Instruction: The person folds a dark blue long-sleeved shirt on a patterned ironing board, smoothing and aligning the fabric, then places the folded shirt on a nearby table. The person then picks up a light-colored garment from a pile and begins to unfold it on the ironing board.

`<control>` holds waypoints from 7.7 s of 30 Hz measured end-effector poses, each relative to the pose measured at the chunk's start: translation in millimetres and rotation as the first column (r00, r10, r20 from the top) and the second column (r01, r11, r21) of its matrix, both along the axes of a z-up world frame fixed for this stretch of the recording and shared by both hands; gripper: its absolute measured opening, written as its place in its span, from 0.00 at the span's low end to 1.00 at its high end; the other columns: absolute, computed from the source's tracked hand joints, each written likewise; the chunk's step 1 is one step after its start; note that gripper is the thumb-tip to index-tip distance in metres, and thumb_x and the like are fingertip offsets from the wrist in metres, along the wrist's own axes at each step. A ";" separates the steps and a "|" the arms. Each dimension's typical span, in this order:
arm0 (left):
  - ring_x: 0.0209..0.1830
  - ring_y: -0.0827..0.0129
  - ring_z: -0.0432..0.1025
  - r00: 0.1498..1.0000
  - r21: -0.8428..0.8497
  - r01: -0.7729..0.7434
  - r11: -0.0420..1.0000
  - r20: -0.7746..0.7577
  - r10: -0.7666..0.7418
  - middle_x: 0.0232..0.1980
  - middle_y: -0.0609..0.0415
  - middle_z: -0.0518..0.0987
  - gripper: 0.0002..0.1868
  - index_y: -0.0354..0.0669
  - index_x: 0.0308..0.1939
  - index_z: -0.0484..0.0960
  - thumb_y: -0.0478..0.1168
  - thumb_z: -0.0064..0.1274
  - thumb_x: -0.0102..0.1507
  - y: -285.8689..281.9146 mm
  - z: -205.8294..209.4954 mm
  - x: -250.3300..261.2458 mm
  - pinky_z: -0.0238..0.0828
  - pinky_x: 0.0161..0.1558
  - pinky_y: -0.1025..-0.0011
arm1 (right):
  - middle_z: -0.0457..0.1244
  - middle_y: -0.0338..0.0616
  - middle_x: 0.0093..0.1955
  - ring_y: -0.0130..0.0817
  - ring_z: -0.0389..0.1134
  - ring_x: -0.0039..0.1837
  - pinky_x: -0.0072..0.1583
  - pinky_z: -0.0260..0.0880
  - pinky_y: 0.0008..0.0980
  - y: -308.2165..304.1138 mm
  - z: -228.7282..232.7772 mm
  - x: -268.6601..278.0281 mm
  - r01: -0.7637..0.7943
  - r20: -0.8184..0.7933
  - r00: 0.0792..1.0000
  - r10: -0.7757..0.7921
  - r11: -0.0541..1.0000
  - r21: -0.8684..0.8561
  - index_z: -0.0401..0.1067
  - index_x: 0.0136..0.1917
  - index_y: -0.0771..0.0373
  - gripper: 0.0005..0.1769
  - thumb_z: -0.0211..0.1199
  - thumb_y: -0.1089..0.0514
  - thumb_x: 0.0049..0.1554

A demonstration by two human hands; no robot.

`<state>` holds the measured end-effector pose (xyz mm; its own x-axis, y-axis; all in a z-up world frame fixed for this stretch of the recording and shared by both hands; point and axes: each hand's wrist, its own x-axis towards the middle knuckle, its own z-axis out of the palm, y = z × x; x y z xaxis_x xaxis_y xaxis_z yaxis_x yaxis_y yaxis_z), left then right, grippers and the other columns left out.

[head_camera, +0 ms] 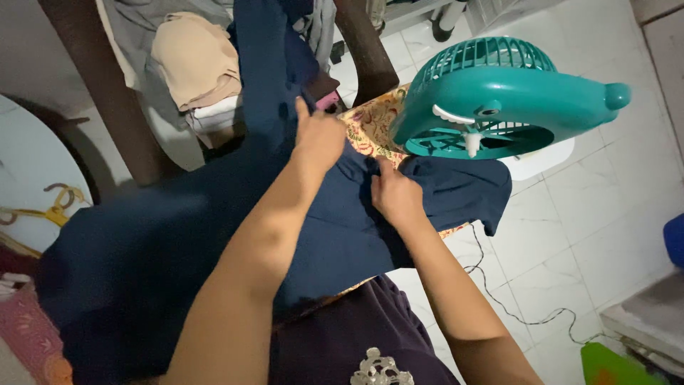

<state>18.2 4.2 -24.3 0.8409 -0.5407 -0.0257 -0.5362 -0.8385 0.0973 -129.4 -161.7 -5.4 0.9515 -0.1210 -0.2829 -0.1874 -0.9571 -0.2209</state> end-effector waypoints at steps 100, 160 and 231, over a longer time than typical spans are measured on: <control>0.75 0.55 0.65 0.479 -0.327 -0.718 0.615 -0.873 0.094 0.73 0.47 0.72 0.38 0.69 0.78 0.64 0.59 0.54 0.63 155.1 -41.4 -82.5 0.58 0.75 0.59 | 0.71 0.55 0.46 0.58 0.74 0.53 0.52 0.75 0.55 16.2 -67.6 177.3 -0.152 0.008 0.988 0.153 0.984 -0.090 0.81 0.54 0.54 0.20 0.66 0.45 0.51; 0.64 0.38 0.71 0.830 -0.098 -0.442 0.892 0.334 0.448 0.67 0.38 0.74 0.43 0.47 0.70 0.75 0.50 0.60 0.50 381.3 69.8 -294.2 0.71 0.53 0.38 | 0.56 0.55 0.77 0.59 0.55 0.78 0.72 0.47 0.71 221.8 39.6 -53.4 -0.808 0.442 0.539 0.717 0.589 0.029 0.66 0.74 0.50 0.32 0.57 0.41 0.59; 0.46 0.67 0.78 0.817 -0.409 -0.373 -0.833 -0.570 -0.087 0.54 0.53 0.84 0.32 0.44 0.66 0.79 0.23 0.41 0.58 392.8 76.0 -346.3 0.73 0.55 0.71 | 0.73 0.55 0.48 0.62 0.72 0.57 0.58 0.68 0.62 -42.8 39.9 -20.9 -0.295 -0.311 0.883 0.351 0.931 0.214 0.79 0.52 0.50 0.18 0.61 0.43 0.54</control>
